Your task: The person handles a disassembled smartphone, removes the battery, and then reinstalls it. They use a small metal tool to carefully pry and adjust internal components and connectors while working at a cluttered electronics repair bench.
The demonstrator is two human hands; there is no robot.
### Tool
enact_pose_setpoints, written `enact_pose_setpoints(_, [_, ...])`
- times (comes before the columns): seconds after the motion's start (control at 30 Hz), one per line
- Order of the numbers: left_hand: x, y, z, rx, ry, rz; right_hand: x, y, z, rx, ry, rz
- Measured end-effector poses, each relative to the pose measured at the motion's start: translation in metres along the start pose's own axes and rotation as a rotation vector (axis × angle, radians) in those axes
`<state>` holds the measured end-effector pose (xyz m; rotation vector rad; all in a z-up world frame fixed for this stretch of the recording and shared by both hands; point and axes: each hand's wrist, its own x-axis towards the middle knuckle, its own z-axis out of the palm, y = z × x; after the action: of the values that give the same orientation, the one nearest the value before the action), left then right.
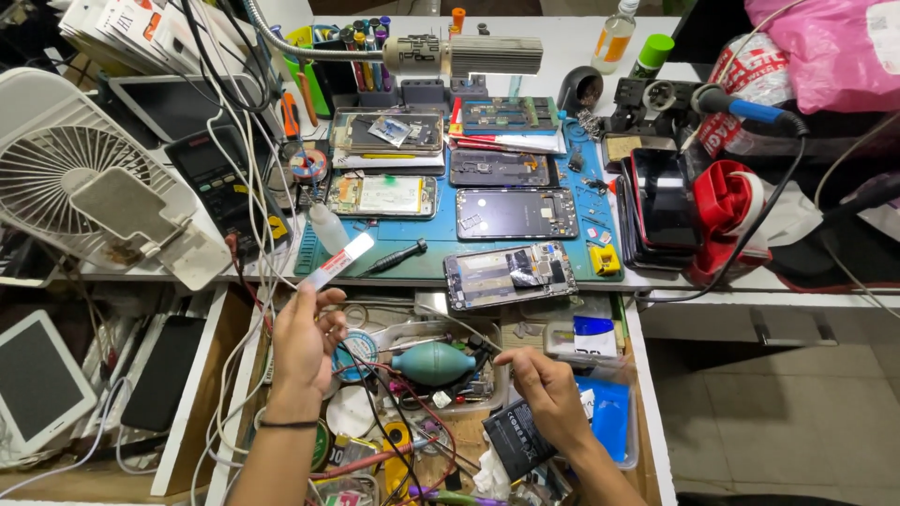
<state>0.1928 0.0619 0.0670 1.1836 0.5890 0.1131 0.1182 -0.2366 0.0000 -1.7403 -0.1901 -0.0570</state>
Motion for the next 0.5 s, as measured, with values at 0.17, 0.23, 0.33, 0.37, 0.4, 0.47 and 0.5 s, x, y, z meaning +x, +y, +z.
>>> enact_pose_setpoints(0.17, [0.03, -0.01, 0.004, 0.11, -0.015, 0.018, 0.0, -0.011, -0.004, -0.038, 0.045, 0.014])
enact_pose_setpoints(0.23, [0.038, -0.001, 0.008, 0.161, -0.003, 0.017, 0.011, -0.012, -0.006, -0.054, 0.064, 0.015])
enact_pose_setpoints(0.33, [0.038, 0.001, 0.001, 0.465, -0.009, 0.101, 0.005, -0.008, -0.007, -0.034, 0.05, 0.039])
enact_pose_setpoints(0.37, [0.039, 0.002, -0.002, 0.552, -0.002, 0.099, 0.004, -0.007, -0.007, -0.044, 0.051, 0.026])
enact_pose_setpoints(0.4, [0.042, 0.005, -0.003, 0.635, 0.004, 0.107, 0.007, -0.006, -0.007, -0.055, 0.053, 0.004])
enact_pose_setpoints(0.47, [0.04, 0.009, -0.001, 0.632, 0.003, 0.054, 0.009, 0.003, -0.009, -0.057, 0.054, -0.008])
enact_pose_setpoints(0.5, [0.039, 0.011, -0.001, 0.628, 0.005, 0.001, 0.01, 0.007, -0.01, -0.058, 0.053, -0.02])
